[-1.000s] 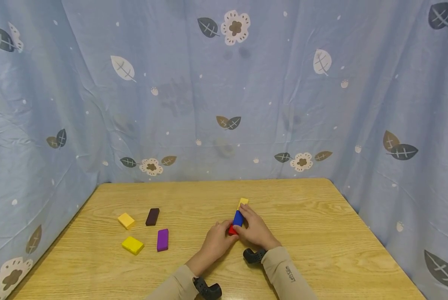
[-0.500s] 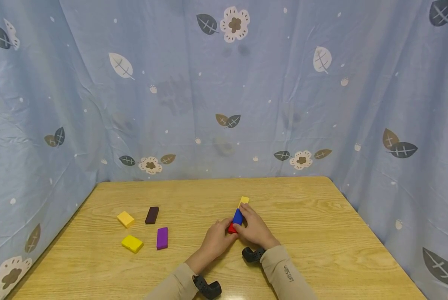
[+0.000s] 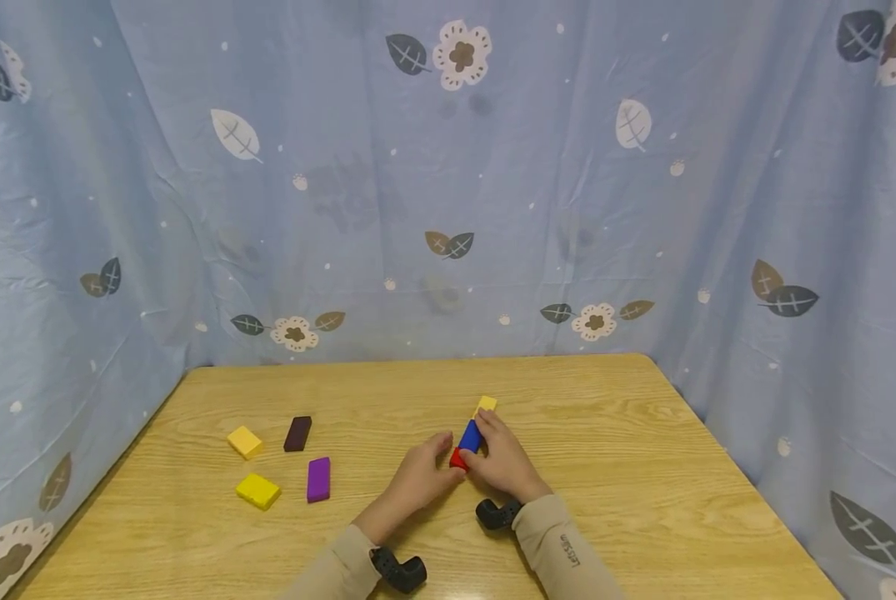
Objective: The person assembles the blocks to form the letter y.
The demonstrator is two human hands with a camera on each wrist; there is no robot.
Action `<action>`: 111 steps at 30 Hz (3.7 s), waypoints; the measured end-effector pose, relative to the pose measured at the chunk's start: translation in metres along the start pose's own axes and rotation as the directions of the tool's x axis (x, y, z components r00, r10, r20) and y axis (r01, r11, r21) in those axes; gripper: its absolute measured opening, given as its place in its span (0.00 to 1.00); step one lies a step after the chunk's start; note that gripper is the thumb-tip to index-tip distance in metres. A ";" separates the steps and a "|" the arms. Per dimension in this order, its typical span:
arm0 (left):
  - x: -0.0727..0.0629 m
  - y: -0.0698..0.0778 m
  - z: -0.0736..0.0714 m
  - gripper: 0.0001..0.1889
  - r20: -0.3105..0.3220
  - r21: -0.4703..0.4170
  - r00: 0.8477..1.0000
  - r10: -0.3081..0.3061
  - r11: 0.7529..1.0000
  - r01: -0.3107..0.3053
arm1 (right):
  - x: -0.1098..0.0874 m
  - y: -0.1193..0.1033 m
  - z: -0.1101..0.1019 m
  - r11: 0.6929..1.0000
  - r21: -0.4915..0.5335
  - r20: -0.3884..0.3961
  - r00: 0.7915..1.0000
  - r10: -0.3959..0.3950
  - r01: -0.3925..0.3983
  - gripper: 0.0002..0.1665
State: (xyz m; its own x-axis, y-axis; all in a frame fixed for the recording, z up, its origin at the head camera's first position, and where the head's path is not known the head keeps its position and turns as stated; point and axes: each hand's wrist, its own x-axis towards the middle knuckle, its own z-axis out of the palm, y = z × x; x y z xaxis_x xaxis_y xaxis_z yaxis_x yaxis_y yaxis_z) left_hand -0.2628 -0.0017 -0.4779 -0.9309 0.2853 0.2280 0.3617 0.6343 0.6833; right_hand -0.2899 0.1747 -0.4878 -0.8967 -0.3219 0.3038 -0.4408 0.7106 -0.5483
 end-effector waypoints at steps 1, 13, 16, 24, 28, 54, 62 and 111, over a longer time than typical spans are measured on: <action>-0.001 -0.001 -0.005 0.32 0.003 -0.001 1.000 -0.012 1.000 0.012 | 0.000 -0.001 0.001 1.000 0.001 0.004 1.000 0.001 -0.001 0.41; -0.030 -0.036 -0.080 0.34 -0.023 -0.009 0.999 -0.037 0.999 0.037 | -0.001 0.001 0.001 1.000 -0.002 0.020 1.000 0.008 -0.008 0.41; -0.040 -0.050 -0.098 0.33 -0.063 0.017 0.996 -0.064 0.998 0.065 | -0.001 0.002 0.000 1.000 -0.006 0.021 1.000 0.012 -0.011 0.41; -0.065 -0.077 -0.133 0.34 -0.105 0.042 0.987 -0.121 0.991 0.126 | -0.001 0.001 -0.001 1.000 0.012 0.021 1.000 0.002 -0.002 0.42; -0.072 -0.086 -0.139 0.34 -0.068 0.041 0.990 -0.122 0.991 0.125 | -0.001 0.003 0.000 1.000 -0.001 0.027 1.000 0.005 -0.005 0.42; -0.082 -0.100 -0.153 0.50 0.151 0.104 0.971 -0.184 0.980 0.170 | -0.003 -0.002 -0.002 1.000 0.014 0.009 1.000 -0.004 0.003 0.42; -0.081 -0.099 -0.154 0.43 0.153 0.144 0.974 -0.169 0.979 0.147 | -0.002 0.002 0.001 1.000 -0.006 0.012 1.000 -0.007 0.007 0.42; -0.072 -0.089 -0.139 0.42 -0.108 -0.201 0.988 -0.108 0.976 0.085 | -0.002 0.001 -0.002 1.000 0.014 0.004 1.000 -0.004 0.004 0.40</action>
State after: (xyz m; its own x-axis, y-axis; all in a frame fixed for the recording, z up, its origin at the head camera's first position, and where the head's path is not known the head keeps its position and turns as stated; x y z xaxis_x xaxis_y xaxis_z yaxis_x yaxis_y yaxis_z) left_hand -0.2347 -0.1789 -0.4589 -0.9646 0.1352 0.2264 0.2637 0.4988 0.8256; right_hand -0.2887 0.1775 -0.4875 -0.8951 -0.3270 0.3030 -0.4449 0.7006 -0.5579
